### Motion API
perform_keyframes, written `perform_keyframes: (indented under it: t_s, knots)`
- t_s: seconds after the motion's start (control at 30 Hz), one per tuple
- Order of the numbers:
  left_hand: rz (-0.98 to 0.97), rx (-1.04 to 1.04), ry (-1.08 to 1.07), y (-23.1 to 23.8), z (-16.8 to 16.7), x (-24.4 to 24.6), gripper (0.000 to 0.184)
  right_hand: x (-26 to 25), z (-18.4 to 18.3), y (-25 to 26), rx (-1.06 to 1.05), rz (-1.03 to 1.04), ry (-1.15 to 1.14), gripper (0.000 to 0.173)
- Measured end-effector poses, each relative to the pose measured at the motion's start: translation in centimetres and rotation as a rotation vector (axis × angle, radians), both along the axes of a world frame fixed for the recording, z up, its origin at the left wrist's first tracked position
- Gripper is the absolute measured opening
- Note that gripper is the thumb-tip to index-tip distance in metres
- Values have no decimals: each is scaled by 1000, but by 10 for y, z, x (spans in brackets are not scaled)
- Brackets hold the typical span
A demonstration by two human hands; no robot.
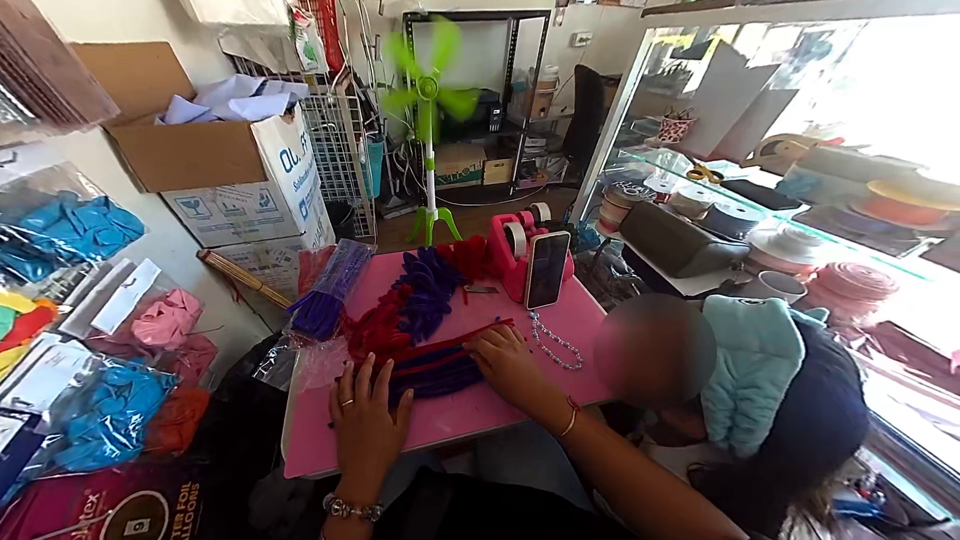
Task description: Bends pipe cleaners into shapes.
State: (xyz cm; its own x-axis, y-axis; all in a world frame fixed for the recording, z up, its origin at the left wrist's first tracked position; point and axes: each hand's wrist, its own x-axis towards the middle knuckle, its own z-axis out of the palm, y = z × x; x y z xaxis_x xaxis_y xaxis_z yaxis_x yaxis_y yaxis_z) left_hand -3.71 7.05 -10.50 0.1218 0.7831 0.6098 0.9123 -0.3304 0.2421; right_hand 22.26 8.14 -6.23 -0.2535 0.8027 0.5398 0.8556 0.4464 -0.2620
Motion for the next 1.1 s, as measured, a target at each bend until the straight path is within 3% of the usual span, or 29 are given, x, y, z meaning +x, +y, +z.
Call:
perform_keyframes:
  t_s: [0.27, 0.4, 0.57, 0.7, 0.97, 1.1]
  knots:
    - [-20, -36, 13, 0, 1, -1, 70, -1, -31, 3, 207, -24, -26, 23]
    - [-69, 27, 9, 1, 3, -4, 57, -13, -29, 0, 349, 0, 53, 14]
    - [-148, 88, -27, 0, 3, -6, 46, -19, -36, -9, 118, 96, -40, 23]
    - [-160, 33, -36, 1, 3, -8, 48, -20, -39, -8, 105, 109, -8, 12]
    - [-182, 121, 28, 0, 4, -3, 42, -15, -48, -10, 424, 93, 83, 16]
    - [-105, 234, 78, -10, 22, -5, 35, -15, -46, -11, 460, -4, 149, 18]
